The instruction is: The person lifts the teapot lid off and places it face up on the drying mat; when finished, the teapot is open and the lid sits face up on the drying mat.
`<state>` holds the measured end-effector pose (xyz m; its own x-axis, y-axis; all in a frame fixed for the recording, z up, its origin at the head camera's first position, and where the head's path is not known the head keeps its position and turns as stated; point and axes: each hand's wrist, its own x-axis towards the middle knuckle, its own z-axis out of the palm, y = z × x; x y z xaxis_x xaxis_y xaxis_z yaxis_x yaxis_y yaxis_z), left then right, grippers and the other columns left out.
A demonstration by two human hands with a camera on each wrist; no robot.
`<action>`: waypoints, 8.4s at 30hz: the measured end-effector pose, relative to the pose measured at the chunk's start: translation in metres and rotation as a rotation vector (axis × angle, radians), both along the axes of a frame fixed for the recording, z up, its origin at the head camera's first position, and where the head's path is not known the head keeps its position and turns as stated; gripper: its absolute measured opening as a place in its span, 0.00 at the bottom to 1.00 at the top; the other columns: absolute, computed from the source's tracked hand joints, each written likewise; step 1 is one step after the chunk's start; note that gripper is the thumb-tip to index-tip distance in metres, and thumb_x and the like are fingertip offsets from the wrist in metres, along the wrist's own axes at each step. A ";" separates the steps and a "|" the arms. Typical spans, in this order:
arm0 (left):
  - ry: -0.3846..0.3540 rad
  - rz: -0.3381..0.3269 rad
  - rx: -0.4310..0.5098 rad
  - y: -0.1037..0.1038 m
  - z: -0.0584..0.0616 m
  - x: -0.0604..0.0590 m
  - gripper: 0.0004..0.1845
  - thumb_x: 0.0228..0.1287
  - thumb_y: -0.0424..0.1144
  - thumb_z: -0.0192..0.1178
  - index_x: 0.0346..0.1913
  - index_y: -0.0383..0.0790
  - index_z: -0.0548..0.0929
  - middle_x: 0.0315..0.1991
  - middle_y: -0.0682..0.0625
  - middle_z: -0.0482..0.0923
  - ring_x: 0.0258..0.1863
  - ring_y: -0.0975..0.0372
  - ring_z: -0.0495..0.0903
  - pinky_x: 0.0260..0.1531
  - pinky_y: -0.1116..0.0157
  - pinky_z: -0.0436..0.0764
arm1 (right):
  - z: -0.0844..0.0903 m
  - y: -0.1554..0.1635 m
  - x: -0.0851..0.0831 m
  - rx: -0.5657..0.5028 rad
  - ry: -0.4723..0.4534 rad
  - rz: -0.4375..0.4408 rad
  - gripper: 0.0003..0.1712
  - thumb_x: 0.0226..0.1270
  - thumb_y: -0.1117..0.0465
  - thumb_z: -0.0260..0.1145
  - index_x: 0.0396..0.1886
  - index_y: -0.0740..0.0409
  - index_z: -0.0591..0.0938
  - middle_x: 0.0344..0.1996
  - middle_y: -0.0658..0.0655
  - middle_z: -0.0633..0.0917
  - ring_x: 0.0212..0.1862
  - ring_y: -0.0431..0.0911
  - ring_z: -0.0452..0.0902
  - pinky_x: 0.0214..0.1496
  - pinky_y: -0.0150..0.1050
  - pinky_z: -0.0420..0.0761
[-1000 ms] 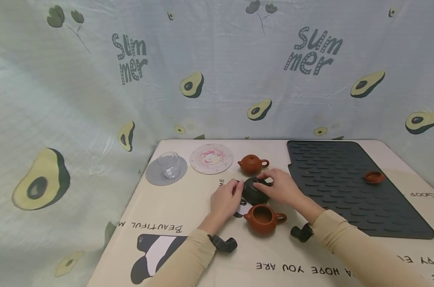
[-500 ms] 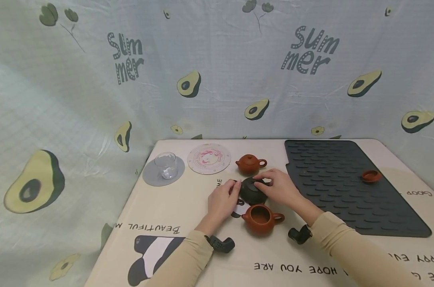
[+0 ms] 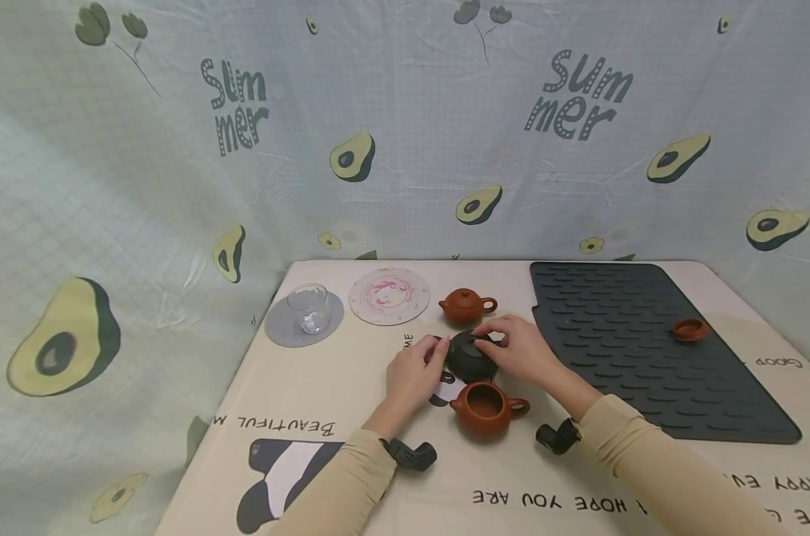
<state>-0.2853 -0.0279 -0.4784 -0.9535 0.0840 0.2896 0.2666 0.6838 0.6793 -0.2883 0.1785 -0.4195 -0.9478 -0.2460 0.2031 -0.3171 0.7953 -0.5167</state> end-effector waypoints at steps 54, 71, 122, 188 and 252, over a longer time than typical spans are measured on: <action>0.006 0.006 0.009 0.001 -0.001 0.002 0.18 0.78 0.58 0.50 0.35 0.53 0.82 0.21 0.59 0.73 0.28 0.60 0.74 0.31 0.62 0.68 | -0.010 0.037 0.009 -0.382 -0.105 -0.173 0.17 0.74 0.51 0.68 0.55 0.53 0.87 0.51 0.57 0.86 0.51 0.50 0.82 0.50 0.46 0.79; -0.012 0.003 0.011 0.002 -0.001 0.004 0.19 0.79 0.59 0.49 0.37 0.53 0.83 0.22 0.59 0.73 0.28 0.61 0.74 0.30 0.62 0.68 | -0.009 0.052 0.008 -0.848 -0.344 -0.211 0.26 0.83 0.52 0.55 0.65 0.71 0.72 0.58 0.65 0.79 0.54 0.47 0.83 0.51 0.37 0.82; 0.007 0.001 0.011 0.001 -0.002 0.003 0.18 0.78 0.59 0.50 0.36 0.53 0.83 0.20 0.59 0.71 0.25 0.62 0.73 0.28 0.63 0.67 | -0.015 0.122 0.010 -0.898 -0.479 -0.352 0.52 0.72 0.50 0.70 0.79 0.63 0.47 0.56 0.55 0.70 0.44 0.40 0.76 0.47 0.34 0.78; -0.004 -0.007 0.015 0.001 0.000 0.005 0.19 0.80 0.57 0.48 0.32 0.53 0.79 0.19 0.59 0.71 0.24 0.62 0.72 0.26 0.64 0.67 | -0.005 0.187 -0.012 0.001 -0.194 -0.536 0.42 0.71 0.52 0.65 0.72 0.77 0.62 0.66 0.84 0.63 0.66 0.78 0.59 0.64 0.69 0.63; -0.067 0.014 0.090 -0.005 0.011 -0.043 0.22 0.80 0.53 0.48 0.30 0.47 0.83 0.24 0.54 0.77 0.28 0.59 0.73 0.30 0.62 0.68 | 0.027 -0.005 -0.071 -0.028 -0.132 -0.001 0.26 0.75 0.54 0.62 0.67 0.62 0.77 0.65 0.68 0.77 0.63 0.64 0.75 0.62 0.57 0.74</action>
